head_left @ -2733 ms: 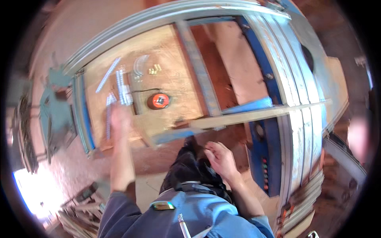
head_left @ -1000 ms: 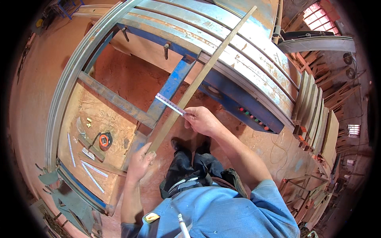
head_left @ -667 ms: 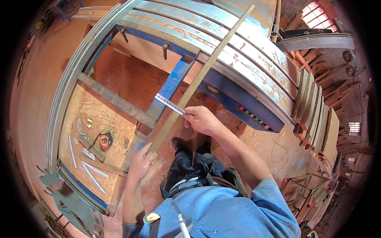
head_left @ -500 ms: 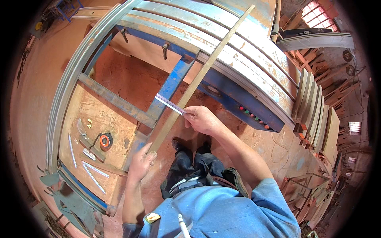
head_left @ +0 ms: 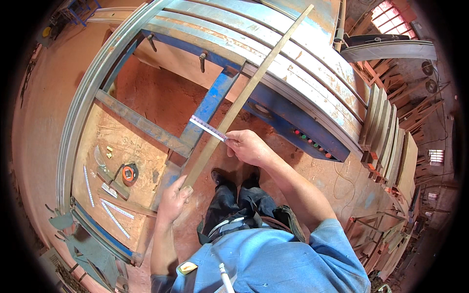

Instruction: The person uses a table saw to cut wooden planks into smaller pieces. They pick up planks from a stack, measure them with a ruler, and feed them through the saw blade. The cut pieces are then stacked on a nearby cart.

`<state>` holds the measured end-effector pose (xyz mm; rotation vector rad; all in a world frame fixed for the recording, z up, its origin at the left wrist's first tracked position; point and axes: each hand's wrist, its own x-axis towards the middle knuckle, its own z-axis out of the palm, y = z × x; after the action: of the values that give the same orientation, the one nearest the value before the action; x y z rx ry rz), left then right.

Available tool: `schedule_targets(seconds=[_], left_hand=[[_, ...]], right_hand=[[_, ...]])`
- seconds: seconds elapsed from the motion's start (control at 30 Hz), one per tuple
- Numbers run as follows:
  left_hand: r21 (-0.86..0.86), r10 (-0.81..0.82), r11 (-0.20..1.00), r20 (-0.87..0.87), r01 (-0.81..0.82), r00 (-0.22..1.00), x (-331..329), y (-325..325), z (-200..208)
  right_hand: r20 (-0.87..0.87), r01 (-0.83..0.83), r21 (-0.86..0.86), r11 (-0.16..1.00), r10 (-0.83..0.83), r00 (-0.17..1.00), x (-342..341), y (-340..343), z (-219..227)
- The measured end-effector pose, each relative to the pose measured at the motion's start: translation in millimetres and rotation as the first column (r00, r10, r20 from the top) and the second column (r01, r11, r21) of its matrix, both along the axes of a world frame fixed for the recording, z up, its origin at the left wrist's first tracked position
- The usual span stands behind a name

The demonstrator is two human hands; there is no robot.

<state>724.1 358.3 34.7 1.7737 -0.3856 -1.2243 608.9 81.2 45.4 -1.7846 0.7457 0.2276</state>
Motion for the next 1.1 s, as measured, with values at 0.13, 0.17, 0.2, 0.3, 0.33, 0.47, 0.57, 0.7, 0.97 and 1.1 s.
schedule_targets(seconds=[0.13,0.17,0.2,0.3,0.33,0.47,0.57,0.7,0.97,1.1], left_hand=[[0.0,-0.01,1.0,0.017,0.01,1.0,1.0,5.0,-7.6],[0.0,0.007,1.0,0.019,-0.007,1.0,1.1,7.1,-11.1],[-0.001,0.027,1.0,0.021,-0.027,0.999,0.8,8.8,-15.6],[-0.034,-0.076,0.996,0.253,0.087,0.965,2.0,11.1,-32.9],[0.006,-0.086,0.996,0.323,0.089,0.942,0.9,13.5,-39.3],[-0.04,-0.046,0.997,0.431,0.07,0.901,-7.3,19.4,-61.1],[-0.049,0.04,0.999,0.364,-0.024,0.931,-21.1,27.2,-68.1],[-0.195,0.203,0.969,0.297,-0.149,0.933,-32.2,20.3,-81.3],[-0.092,0.127,0.992,0.663,-0.088,0.738,-21.0,7.8,-43.1],[0.004,0.035,0.998,0.805,-0.065,0.592,-10.7,11.9,-41.1]], right_hand=[[0.056,0.005,-0.045,0.999,-0.002,0.998,0.9,1.9,-8.7],[0.083,0.0,-0.044,0.999,0.004,0.997,0.8,2.8,-12.4],[0.11,-0.007,-0.044,0.999,0.012,0.994,-0.7,3.1,-15.9],[0.07,0.03,-0.013,0.999,-0.029,0.997,5.5,9.8,4.7],[0.062,0.014,-0.006,1.0,-0.014,0.998,15.8,15.4,16.7],[0.174,-0.224,-0.261,0.939,0.275,0.946,71.0,54.4,23.5],[0.125,-0.345,-0.158,0.925,0.365,0.922,131.1,99.9,7.2],[0.056,-0.341,-0.245,0.908,0.364,0.93,187.0,146.0,-44.6],[0.541,-0.101,-0.347,0.932,0.287,0.79,124.1,108.3,7.8],[0.488,0.183,-0.177,0.967,-0.076,0.869,49.0,53.5,28.8]])
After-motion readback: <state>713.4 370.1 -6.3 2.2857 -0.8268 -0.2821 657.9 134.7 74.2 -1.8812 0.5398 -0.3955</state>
